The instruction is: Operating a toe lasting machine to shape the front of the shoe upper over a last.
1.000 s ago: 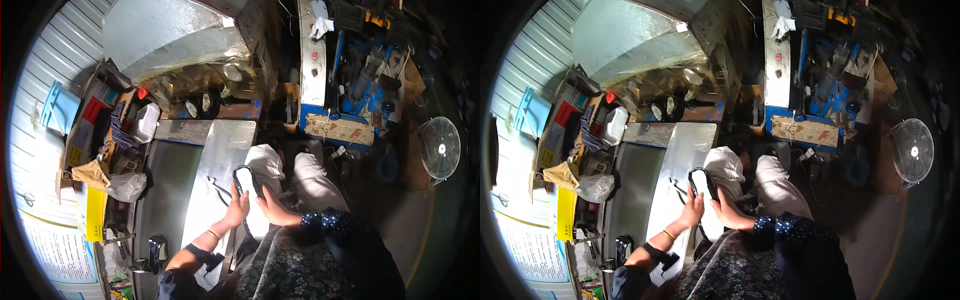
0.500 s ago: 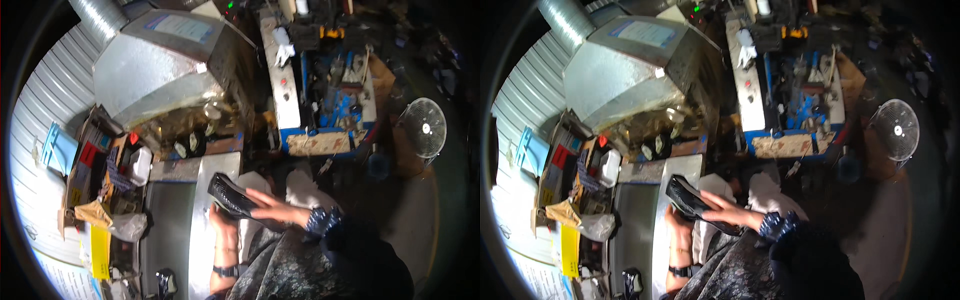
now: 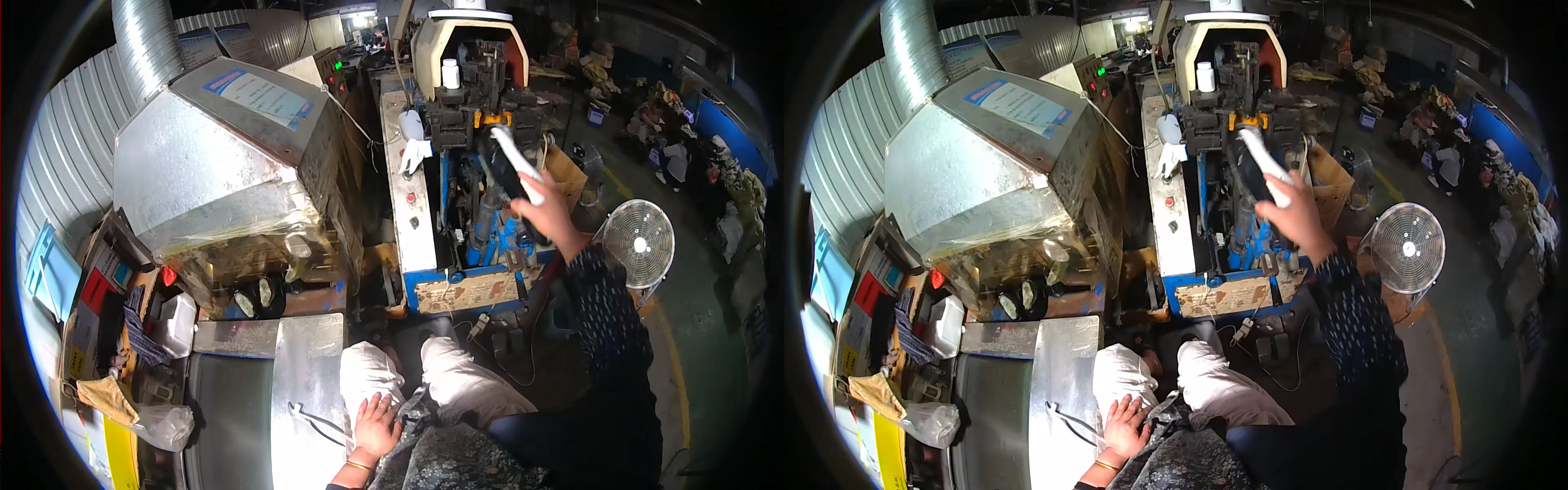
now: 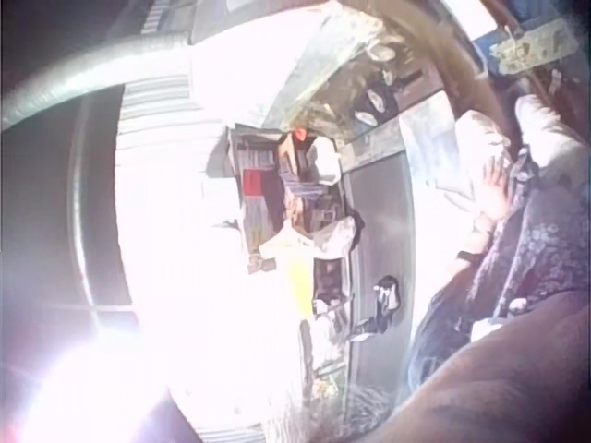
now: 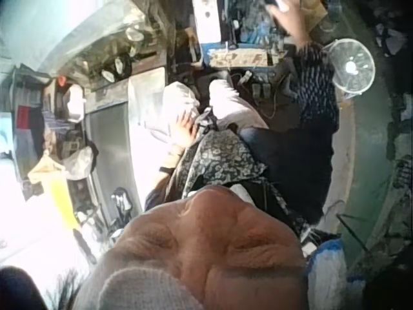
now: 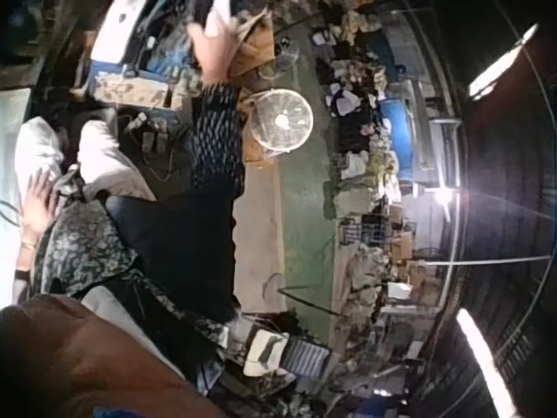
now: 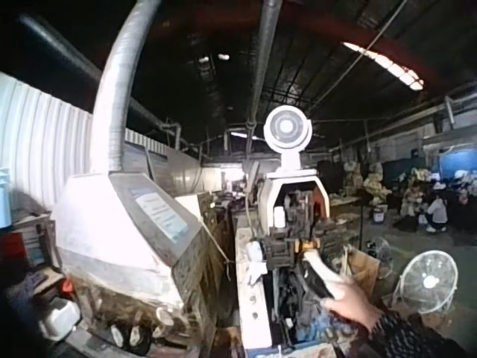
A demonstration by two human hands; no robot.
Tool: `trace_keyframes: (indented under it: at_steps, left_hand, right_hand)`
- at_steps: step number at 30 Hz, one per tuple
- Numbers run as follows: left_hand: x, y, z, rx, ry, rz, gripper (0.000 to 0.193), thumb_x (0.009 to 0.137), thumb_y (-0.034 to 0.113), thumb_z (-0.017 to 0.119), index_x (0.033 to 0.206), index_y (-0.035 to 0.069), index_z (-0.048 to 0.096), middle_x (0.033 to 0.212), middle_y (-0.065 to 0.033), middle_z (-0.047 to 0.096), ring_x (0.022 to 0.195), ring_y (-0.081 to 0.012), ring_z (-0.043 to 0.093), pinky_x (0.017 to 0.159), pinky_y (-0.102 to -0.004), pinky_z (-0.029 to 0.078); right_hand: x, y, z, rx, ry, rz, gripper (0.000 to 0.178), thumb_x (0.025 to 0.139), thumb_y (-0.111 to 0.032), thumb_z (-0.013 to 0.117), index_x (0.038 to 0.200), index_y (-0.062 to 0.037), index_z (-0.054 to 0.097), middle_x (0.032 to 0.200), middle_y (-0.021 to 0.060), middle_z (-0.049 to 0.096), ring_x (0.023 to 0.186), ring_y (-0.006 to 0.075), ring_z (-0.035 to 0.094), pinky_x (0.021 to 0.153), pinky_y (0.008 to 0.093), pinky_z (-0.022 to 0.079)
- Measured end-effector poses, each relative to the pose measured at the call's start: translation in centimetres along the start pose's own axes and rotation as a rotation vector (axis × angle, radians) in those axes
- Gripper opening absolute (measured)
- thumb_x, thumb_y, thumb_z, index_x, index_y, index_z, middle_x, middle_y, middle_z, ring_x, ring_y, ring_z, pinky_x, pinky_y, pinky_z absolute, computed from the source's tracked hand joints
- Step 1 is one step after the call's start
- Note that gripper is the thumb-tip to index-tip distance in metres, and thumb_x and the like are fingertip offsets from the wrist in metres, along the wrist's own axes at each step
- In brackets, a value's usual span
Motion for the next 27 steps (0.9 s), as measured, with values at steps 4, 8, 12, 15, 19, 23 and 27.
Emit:
trace_keyframes:
  at_steps: [4, 8, 12, 15, 19, 23, 27]
  left_hand:
    - [0.6, 0.2, 0.5, 0.015, 0.02, -0.052, 0.036, 0.082, 0.033, 0.065, 0.11, 0.013, 0.074, 0.132, -0.009, 0.061, 0.133, -0.0304, 0.048, 0.114, -0.0506, 0.028]
    - [0.6, -0.1, 0.3, -0.006, 0.052, -0.06, 0.032, 0.081, 0.031, 0.067, 0.107, 0.013, 0.075, 0.129, -0.0074, 0.064, 0.13, -0.0297, 0.051, 0.112, -0.05, 0.031]
    - [1.6, 1.0, -1.0, 0.026, 0.122, -0.005, 0.022, 0.081, 0.024, 0.07, 0.097, 0.01, 0.075, 0.119, -0.0084, 0.068, 0.12, -0.0297, 0.058, 0.105, -0.0478, 0.039]
    - [1.2, 0.0, 0.2, -0.366, 0.268, -0.178, 0.012, 0.084, 0.017, 0.069, 0.086, 0.006, 0.072, 0.103, -0.0125, 0.071, 0.1, -0.0333, 0.065, 0.09, -0.0443, 0.048]
    - [3.9, 0.5, -2.2, -0.957, 0.41, -0.63, 0.022, 0.099, 0.025, 0.062, 0.095, 0.003, 0.065, 0.068, 0.005, 0.054, 0.066, -0.0092, 0.047, 0.061, -0.03, 0.044]
    - [7.0, -2.1, -8.6, -1.334, 0.62, -0.724, 0.021, 0.099, 0.025, 0.061, 0.113, 0.009, 0.06, 0.103, 0.0052, 0.051, 0.098, -0.0088, 0.044, 0.093, -0.0255, 0.037]
    - [7.9, 5.7, -19.8, -1.963, 0.773, -0.435, 0.066, 0.094, 0.056, 0.056, 0.14, 0.009, 0.051, 0.139, -0.01, 0.054, 0.126, -0.026, 0.05, 0.111, -0.0419, 0.037]
  right_hand:
    - [6.0, 3.4, 0.9, -0.012, 0.118, 0.113, 0.061, 0.071, -0.033, 0.075, 0.128, -0.0146, 0.066, 0.141, 0.0396, 0.042, 0.134, 0.0437, 0.044, 0.108, 0.0375, 0.04]
    - [8.4, 5.2, 1.7, -0.024, -0.082, 0.216, 0.065, 0.069, -0.037, 0.075, 0.129, -0.0143, 0.065, 0.141, 0.0384, 0.042, 0.131, 0.0419, 0.048, 0.106, 0.0381, 0.042]
    - [8.6, 7.6, 3.5, -0.122, -0.271, 0.284, 0.07, 0.07, -0.04, 0.073, 0.136, -0.0224, 0.061, 0.148, 0.0309, 0.039, 0.127, 0.0381, 0.052, 0.104, 0.039, 0.044]
    - [6.1, 4.5, 5.7, -0.426, -0.171, 0.265, 0.073, 0.075, -0.046, 0.068, 0.144, -0.0341, 0.049, 0.155, 0.0273, 0.028, 0.129, 0.0456, 0.046, 0.105, 0.0454, 0.043]
    - [3.4, 3.4, 7.2, -0.568, -0.051, 0.122, 0.07, 0.08, -0.036, 0.069, 0.146, -0.0361, 0.045, 0.158, 0.0261, 0.022, 0.131, 0.049, 0.037, 0.104, 0.0538, 0.041]
    - [3.4, 4.5, 6.2, -0.514, -0.023, 0.16, 0.069, 0.08, -0.035, 0.069, 0.146, -0.0357, 0.046, 0.156, 0.0263, 0.026, 0.128, 0.0478, 0.04, 0.101, 0.0526, 0.044]
    - [3.9, 4.0, 7.1, -0.536, 0.02, 0.123, 0.068, 0.079, -0.034, 0.07, 0.144, -0.034, 0.049, 0.154, 0.0258, 0.029, 0.126, 0.0481, 0.042, 0.097, 0.0521, 0.047]
Point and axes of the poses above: each hand's wrist, its own x-axis towards the middle knuckle, its own z-axis out of the palm, y = z × x, the point moved 2 cm from there along x, towards the middle knuckle
